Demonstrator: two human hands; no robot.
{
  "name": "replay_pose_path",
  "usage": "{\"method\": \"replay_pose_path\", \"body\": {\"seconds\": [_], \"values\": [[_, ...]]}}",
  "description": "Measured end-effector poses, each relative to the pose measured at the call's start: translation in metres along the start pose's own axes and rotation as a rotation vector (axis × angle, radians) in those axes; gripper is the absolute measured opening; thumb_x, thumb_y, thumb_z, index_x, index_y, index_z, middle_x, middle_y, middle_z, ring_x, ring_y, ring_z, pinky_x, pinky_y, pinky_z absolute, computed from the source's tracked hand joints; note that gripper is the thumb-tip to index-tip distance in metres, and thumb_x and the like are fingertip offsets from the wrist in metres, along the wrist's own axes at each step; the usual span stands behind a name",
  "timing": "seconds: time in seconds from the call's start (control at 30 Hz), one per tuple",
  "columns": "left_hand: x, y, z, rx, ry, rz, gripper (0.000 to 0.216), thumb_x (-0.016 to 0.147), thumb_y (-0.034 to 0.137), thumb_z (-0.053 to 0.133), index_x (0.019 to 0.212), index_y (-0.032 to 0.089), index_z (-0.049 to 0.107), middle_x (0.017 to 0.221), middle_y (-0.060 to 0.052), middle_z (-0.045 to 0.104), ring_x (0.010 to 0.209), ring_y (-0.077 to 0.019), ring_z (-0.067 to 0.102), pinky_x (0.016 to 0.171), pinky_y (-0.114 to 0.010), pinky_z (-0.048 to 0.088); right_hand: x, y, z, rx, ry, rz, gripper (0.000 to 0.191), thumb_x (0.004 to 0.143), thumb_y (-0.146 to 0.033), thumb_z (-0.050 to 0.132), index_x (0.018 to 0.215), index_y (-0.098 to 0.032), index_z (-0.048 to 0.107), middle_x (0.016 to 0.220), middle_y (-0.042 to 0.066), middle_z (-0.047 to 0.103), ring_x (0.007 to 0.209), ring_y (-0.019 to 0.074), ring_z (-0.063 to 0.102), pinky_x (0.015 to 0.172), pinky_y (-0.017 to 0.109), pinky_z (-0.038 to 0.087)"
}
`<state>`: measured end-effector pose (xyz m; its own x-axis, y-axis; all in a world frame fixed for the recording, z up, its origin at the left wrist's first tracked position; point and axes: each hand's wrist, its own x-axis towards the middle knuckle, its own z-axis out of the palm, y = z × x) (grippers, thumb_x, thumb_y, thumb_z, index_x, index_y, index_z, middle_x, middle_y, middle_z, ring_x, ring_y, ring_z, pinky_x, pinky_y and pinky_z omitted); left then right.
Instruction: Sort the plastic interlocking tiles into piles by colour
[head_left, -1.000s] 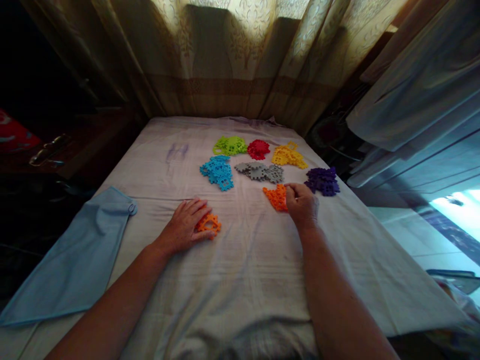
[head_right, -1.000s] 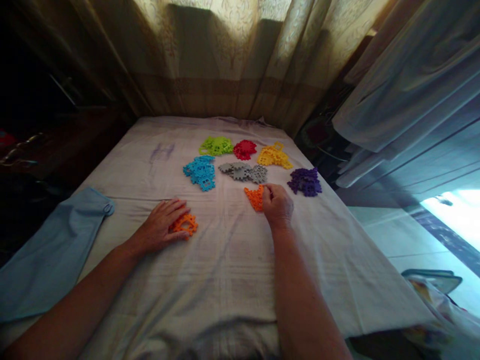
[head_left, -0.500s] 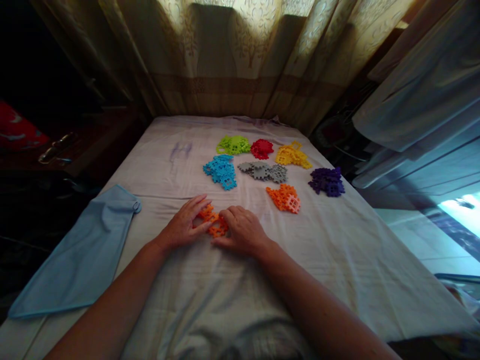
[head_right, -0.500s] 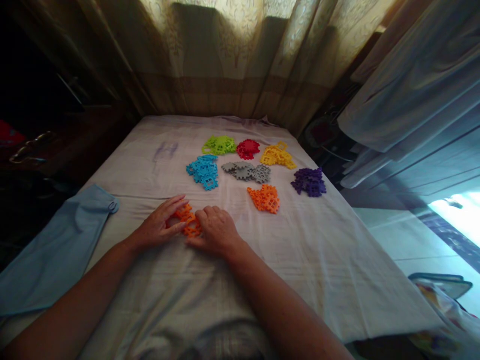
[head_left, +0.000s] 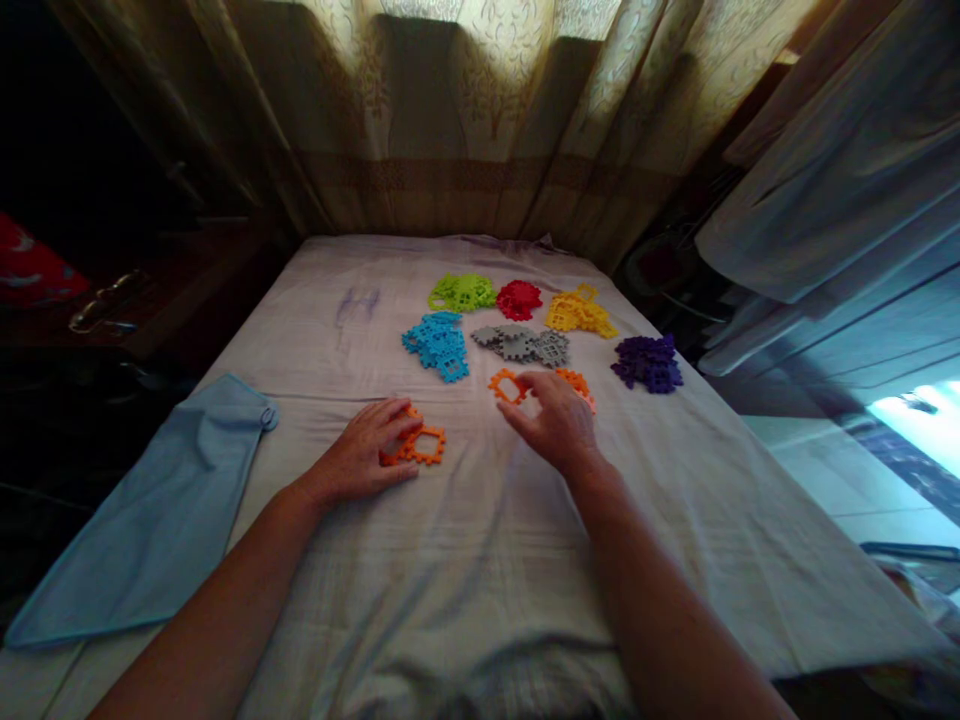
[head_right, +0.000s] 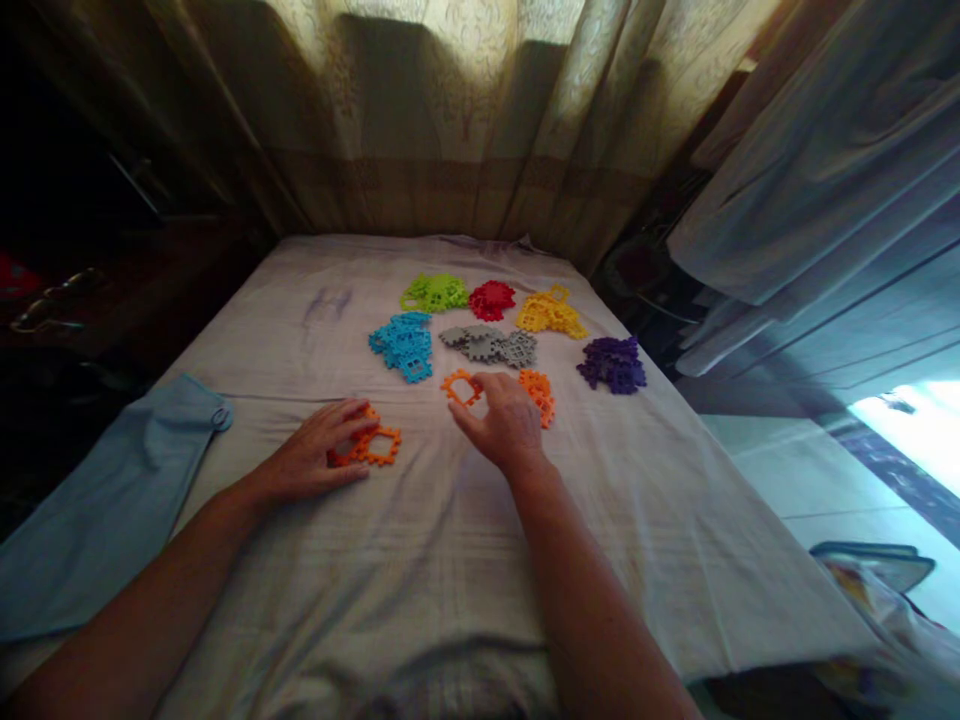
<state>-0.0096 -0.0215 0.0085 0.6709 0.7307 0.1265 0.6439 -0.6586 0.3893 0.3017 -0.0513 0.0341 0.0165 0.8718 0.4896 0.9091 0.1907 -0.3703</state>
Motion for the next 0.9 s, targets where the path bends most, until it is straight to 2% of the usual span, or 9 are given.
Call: {"method": "replay_pose_path", "body": {"seconds": [0.1,0.2,0.3,0.4,0.53,0.67,0.77,0.9], "values": [[0.001,0.002,0.001,0.012,0.018,0.006,0.064,0.082,0.061,0.063,0.134,0.023,0.063,0.153,-0.015,0.046,0.140,-0.0354,0.043,0.116,-0.054,0.034,0.005,0.042,-0.009,-0.102,0.104,0.176,0.041,0.082,-0.054,0.062,0.099,-0.018,0.067,0.097,0.012,0.068,0.089,0.0268,0.061,0.081,0.039,0.046],[0.002,0.003,0.002,0.022,0.041,0.004,0.059,0.083,0.059,0.062,0.131,0.024,0.065,0.152,-0.014,0.048,0.138,-0.0351,0.045,0.115,-0.054,0.036,0.005,0.069,-0.014,-0.183,0.103,0.328,0.042,0.080,-0.055,0.061,0.097,-0.018,0.068,0.095,0.012,0.068,0.089,0.0269,0.060,0.080,0.039,0.046],[0.003,0.003,0.004,0.028,0.054,0.000,0.057,0.084,0.057,0.062,0.130,0.024,0.066,0.151,-0.013,0.050,0.137,-0.0343,0.047,0.115,-0.053,0.036,0.003,0.078,-0.014,-0.238,0.044,0.427,0.041,0.079,-0.054,0.062,0.096,-0.017,0.069,0.096,0.012,0.069,0.090,0.0273,0.060,0.080,0.039,0.046],[0.003,0.003,0.004,0.030,0.064,-0.007,0.055,0.083,0.055,0.064,0.129,0.025,0.066,0.150,-0.013,0.051,0.136,-0.0339,0.047,0.115,-0.052,0.037,0.001,0.078,-0.012,-0.277,0.018,0.444,0.043,0.079,-0.053,0.063,0.099,-0.017,0.071,0.099,0.014,0.069,0.094,0.0293,0.059,0.081,0.041,0.045],[0.002,0.003,0.005,0.029,0.068,-0.007,0.054,0.084,0.054,0.064,0.130,0.026,0.065,0.149,-0.012,0.051,0.136,-0.0330,0.048,0.115,-0.051,0.038,0.002,0.069,-0.010,-0.292,0.108,0.332,0.037,0.081,-0.046,0.063,0.099,-0.016,0.073,0.105,0.016,0.069,0.100,0.0317,0.059,0.088,0.045,0.044],[0.002,0.004,0.007,0.026,0.103,-0.021,0.062,0.083,0.056,0.065,0.136,0.023,0.060,0.148,-0.013,0.053,0.136,-0.0322,0.049,0.116,-0.051,0.037,0.003,0.040,-0.002,-0.156,0.164,0.100,0.023,0.086,-0.037,0.060,0.092,-0.018,0.073,0.100,0.014,0.070,0.099,0.0295,0.060,0.092,0.045,0.045],[0.002,0.007,0.009,0.017,0.124,-0.031,0.069,0.083,0.058,0.064,0.141,0.021,0.054,0.147,-0.013,0.054,0.135,-0.0310,0.050,0.117,-0.050,0.036,-0.002,0.007,0.011,0.006,0.078,-0.098,0.018,0.087,-0.034,0.062,0.093,-0.020,0.072,0.099,0.011,0.071,0.098,0.0264,0.062,0.093,0.042,0.046],[0.003,0.010,0.011,-0.017,0.151,-0.058,0.077,0.083,0.062,0.062,0.146,0.021,0.046,0.151,-0.013,0.049,0.137,-0.0303,0.048,0.117,-0.049,0.037,-0.014,-0.034,0.030,0.166,-0.160,-0.308,0.025,0.085,-0.039,0.070,0.103,-0.021,0.071,0.111,0.010,0.071,0.106,0.0259,0.062,0.095,0.042,0.046]]}}
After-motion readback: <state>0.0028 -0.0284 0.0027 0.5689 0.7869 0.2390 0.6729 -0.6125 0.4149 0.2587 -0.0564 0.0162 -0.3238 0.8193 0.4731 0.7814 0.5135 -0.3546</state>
